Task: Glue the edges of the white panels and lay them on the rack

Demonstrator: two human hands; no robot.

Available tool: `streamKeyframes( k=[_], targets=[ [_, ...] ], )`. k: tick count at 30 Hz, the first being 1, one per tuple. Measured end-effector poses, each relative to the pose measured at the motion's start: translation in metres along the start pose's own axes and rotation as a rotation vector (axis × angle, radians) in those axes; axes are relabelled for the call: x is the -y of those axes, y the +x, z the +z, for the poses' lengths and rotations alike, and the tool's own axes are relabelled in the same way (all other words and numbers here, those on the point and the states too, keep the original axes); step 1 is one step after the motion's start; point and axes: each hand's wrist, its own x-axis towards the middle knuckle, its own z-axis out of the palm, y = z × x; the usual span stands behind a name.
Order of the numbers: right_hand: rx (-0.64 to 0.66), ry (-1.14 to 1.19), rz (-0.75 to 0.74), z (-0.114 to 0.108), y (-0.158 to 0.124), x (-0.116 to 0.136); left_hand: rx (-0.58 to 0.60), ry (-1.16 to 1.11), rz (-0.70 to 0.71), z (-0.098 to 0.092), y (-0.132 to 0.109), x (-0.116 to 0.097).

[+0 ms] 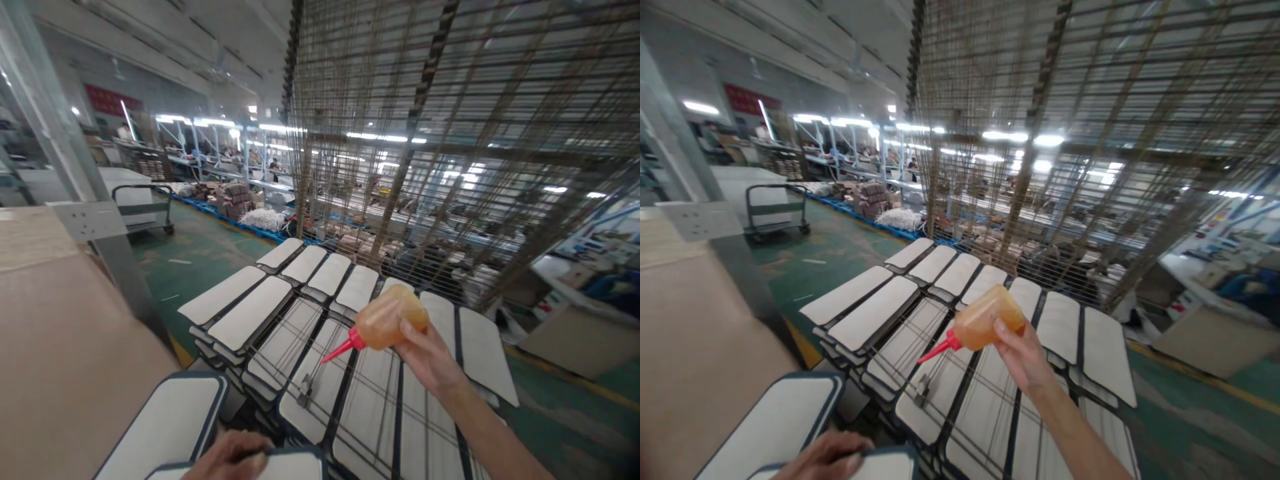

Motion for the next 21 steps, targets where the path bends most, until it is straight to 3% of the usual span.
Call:
streamKeyframes(
  k=[3,5,8,11,14,21],
  targets=[
    [0.003,-0.033,-0.018,-0.002,0.002,0.009,0.081,0.011,0.142,-0.023,0.01,-0.027],
    [-0.008,-0.05,-0.06,-0.002,0.005,0.02,-0.061,0.056,0.219,-0.048,0.017,-0.055],
    [-0.025,-0.057,-0.167,0.0,0.012,0.041,-0.23,0.324,0.318,-0.09,0.029,-0.102],
    [-0.009,-0.085,-0.273,0.002,0.018,0.062,-0.378,0.638,0.391,-0.114,0.041,-0.145],
    [0.055,-0.115,-0.36,0.002,0.019,0.078,-0.323,0.809,0.417,-0.11,0.046,-0.18],
    [0.229,-0.133,-0.334,0.005,0.013,0.092,0.189,0.725,0.514,-0.056,0.031,-0.243]
  ],
)
